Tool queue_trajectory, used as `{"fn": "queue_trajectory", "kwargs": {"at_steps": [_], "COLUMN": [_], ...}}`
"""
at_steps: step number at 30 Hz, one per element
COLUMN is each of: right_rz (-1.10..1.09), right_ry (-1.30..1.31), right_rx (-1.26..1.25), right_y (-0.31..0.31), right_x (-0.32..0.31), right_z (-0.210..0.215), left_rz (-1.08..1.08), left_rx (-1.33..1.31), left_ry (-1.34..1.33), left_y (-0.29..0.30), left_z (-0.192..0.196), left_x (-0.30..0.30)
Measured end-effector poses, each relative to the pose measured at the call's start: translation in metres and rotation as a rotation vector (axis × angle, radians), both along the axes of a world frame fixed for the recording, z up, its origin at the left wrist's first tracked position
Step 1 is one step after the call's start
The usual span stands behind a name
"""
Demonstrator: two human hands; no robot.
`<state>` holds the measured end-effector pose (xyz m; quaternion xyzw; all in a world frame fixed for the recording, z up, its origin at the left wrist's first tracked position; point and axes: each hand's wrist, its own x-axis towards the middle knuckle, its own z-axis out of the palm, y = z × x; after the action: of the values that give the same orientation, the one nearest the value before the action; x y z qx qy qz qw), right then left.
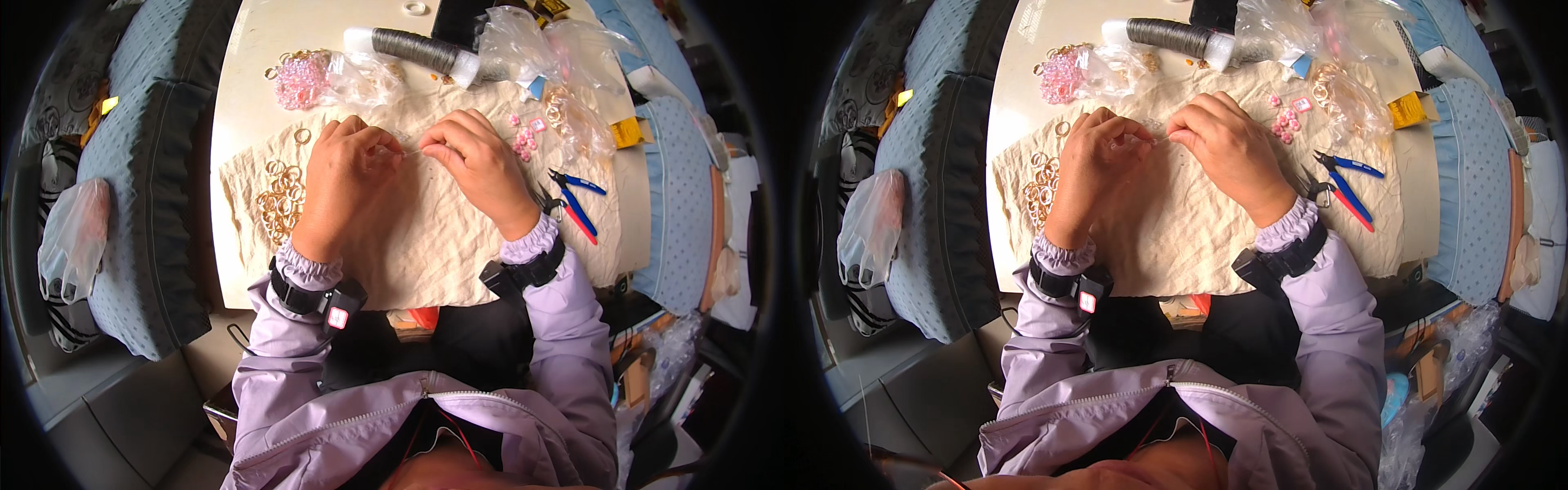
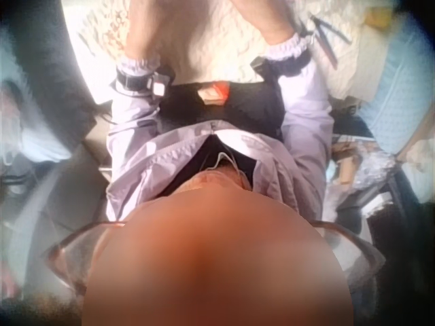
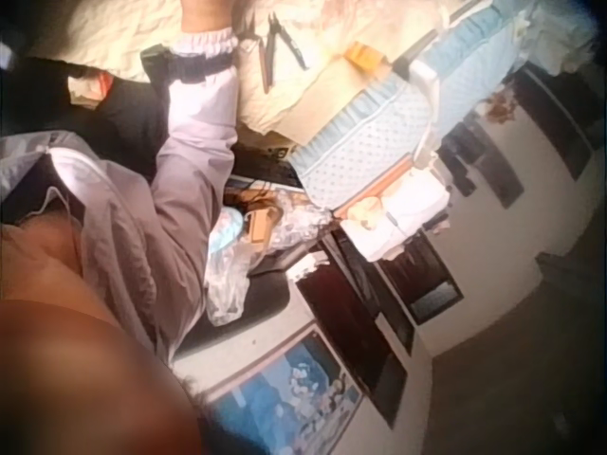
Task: The person assembles small keychains by threading pink beads onto metal rings and securing them with pliers. They repeatedly pick up rings and beads from a cloth-covered table, thread them, and use pliers to close the rings.
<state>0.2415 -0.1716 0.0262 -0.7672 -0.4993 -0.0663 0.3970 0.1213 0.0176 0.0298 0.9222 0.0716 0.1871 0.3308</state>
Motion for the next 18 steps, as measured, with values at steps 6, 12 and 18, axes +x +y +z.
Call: {"fn": "queue_trajectory", "kwargs": {"at_steps": [6,12,18], "right_rz": [-0.010,-0.021,-0.023], "right_ry": [0.003,-0.005,-0.015], "right_rx": [0.003,0.008,-0.022], "right_y": [0.0008,0.0013,-0.0009], "right_x": [-0.0018,-0.0011,-0.0015], "right_z": [0.0001,-0.0015,-0.0012], "left_rz": [-0.004,-0.022,-0.019], "left_rx": [-0.048,-0.029,-0.032], "left_ry": [-0.007,-0.023,-0.018], "left_y": [-0.0022,-0.0025,-0.0024], "left_z": [-0.0013,-0.0018,-0.0018], "left_x": [0.0030,0.0041,0.0042]}}
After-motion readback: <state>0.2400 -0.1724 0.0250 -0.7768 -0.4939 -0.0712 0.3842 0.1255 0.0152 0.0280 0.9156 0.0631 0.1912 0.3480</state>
